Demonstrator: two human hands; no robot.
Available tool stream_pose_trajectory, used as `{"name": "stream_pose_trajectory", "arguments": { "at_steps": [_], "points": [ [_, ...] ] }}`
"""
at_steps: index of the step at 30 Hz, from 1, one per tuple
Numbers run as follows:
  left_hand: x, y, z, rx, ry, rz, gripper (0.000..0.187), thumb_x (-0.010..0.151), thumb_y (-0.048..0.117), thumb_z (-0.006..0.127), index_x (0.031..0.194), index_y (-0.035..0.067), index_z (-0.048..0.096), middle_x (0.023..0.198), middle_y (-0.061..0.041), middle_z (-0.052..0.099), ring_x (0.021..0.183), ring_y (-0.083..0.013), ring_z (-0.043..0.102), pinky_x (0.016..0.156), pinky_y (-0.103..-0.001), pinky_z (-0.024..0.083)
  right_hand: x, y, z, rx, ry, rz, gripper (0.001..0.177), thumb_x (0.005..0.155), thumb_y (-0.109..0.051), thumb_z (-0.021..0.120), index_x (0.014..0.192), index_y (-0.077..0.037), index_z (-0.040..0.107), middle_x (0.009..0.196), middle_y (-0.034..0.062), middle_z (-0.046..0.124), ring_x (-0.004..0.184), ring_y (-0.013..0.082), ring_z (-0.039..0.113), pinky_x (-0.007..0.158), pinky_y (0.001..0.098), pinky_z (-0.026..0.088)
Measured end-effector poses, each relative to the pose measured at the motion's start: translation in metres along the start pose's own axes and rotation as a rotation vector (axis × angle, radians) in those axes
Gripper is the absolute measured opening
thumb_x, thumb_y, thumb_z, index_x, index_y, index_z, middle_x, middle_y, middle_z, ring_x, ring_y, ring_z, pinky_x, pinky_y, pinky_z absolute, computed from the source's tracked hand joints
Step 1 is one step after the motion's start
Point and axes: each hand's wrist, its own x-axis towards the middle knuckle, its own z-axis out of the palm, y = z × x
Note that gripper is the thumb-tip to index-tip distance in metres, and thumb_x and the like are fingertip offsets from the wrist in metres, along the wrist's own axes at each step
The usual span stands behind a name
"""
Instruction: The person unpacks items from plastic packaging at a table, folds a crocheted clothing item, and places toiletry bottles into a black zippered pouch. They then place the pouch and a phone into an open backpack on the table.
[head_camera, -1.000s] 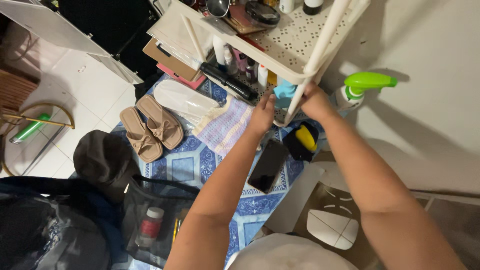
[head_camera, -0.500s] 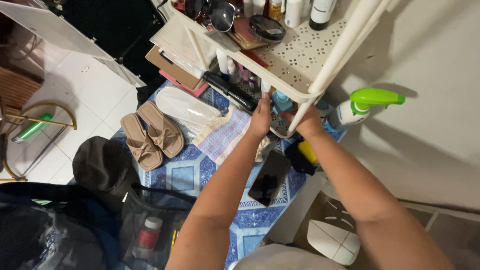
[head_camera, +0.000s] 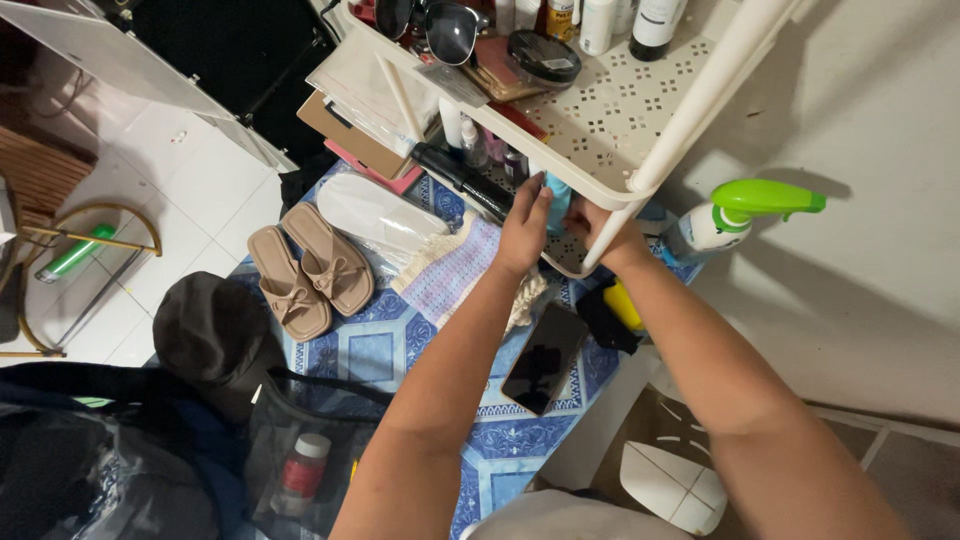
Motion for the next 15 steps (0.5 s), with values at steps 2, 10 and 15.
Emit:
{"name": "stream_pose_trajectory", "arguments": {
  "at_steps": [2,10,15],
  "points": [
    [-0.002,0.002,0.001,0.006,-0.003,0.029,0.056,0.107,0.034,0.050,0.150,-0.001,0.045,0.146,-0.022,0.055,0.139,-0.0291,0.050,0.116,-0.037,0.037,0.002,-0.001,0.000,-0.042,-0.018,0.006,0.013,0.086,-0.008,0.077,0.090,0.001,0.069,0.086,0.0202,0.071,0.084,0.0347,0.071,0.078,0.0442,0.055],
    [-0.025,0.022,0.000,0.123,0.012,0.070,0.054,0.107,0.030,0.050,0.151,0.000,0.044,0.151,-0.025,0.052,0.145,-0.0330,0.047,0.119,-0.038,0.034,-0.025,0.003,-0.006,-0.087,0.155,-0.025,0.011,0.088,-0.007,0.075,0.099,-0.003,0.075,0.096,0.0222,0.071,0.088,0.0420,0.068,0.076,0.0481,0.054],
    [-0.059,0.042,-0.013,0.241,-0.029,0.158,0.052,0.103,0.024,0.056,0.151,0.006,0.048,0.150,-0.022,0.055,0.142,-0.0316,0.050,0.115,-0.038,0.040,-0.066,0.012,0.013,0.134,0.466,0.022,0.022,0.094,0.002,0.065,0.115,-0.004,0.067,0.105,0.0168,0.071,0.095,0.0309,0.071,0.083,0.0382,0.057]
  ]
}}
